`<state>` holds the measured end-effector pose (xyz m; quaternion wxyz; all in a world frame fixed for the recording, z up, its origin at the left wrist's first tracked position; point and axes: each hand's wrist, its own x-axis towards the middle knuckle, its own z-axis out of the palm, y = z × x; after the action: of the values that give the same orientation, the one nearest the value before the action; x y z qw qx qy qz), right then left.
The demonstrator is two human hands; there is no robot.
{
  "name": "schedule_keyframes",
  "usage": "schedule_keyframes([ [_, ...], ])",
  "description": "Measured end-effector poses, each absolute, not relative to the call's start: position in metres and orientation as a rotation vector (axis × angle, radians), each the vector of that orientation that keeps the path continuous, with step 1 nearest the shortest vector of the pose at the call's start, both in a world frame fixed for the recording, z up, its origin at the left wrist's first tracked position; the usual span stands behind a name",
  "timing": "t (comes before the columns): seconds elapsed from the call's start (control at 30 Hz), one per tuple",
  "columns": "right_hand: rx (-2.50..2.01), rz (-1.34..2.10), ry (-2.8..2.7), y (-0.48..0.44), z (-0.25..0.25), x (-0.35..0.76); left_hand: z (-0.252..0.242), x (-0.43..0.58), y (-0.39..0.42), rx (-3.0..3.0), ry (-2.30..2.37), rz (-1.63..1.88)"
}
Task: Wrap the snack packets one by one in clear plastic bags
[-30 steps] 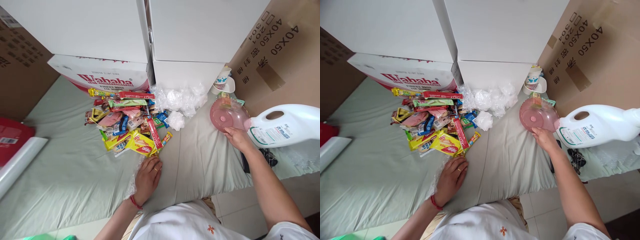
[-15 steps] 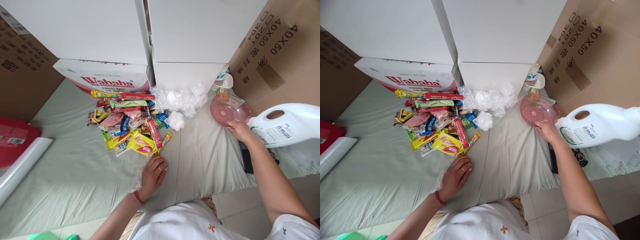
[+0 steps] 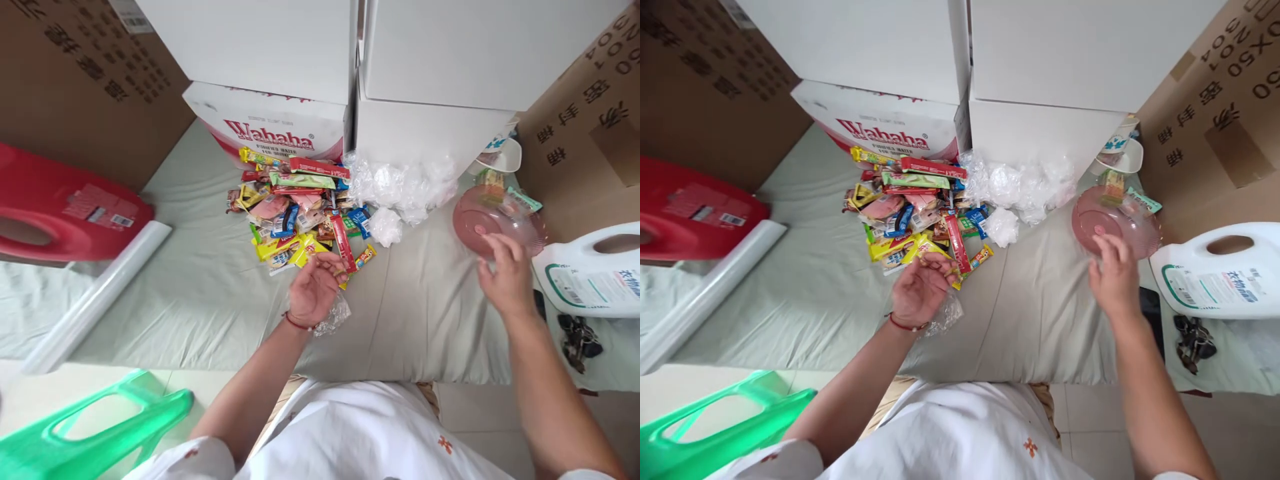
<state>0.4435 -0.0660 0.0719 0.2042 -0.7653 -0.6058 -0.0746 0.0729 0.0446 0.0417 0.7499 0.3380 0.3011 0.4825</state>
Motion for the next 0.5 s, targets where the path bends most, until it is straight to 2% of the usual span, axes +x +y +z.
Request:
schedule_keyframes([
  [0.07, -1.979, 0.047, -1.604, -0.065, 0.073, 0.386, 0.047, 0.062, 0.054, 0.558, 0.627, 1.079],
  [0.2, -1.754, 0.954, -1.562, -0.055, 0.049, 0.268, 0.056, 0.044, 0.059, 0.465, 0.615, 1.173],
  [0.33, -1.767, 1.071, -1.688, -0.038, 0.023, 0.197, 0.052, 0.024, 0.048, 0.776, 0.729, 1.169],
  [0.5, -1.494, 1.17, -1.472, -0.037, 0.02, 0.194, 0.03, -0.001, 0.019, 1.688, 1.411, 1.19],
])
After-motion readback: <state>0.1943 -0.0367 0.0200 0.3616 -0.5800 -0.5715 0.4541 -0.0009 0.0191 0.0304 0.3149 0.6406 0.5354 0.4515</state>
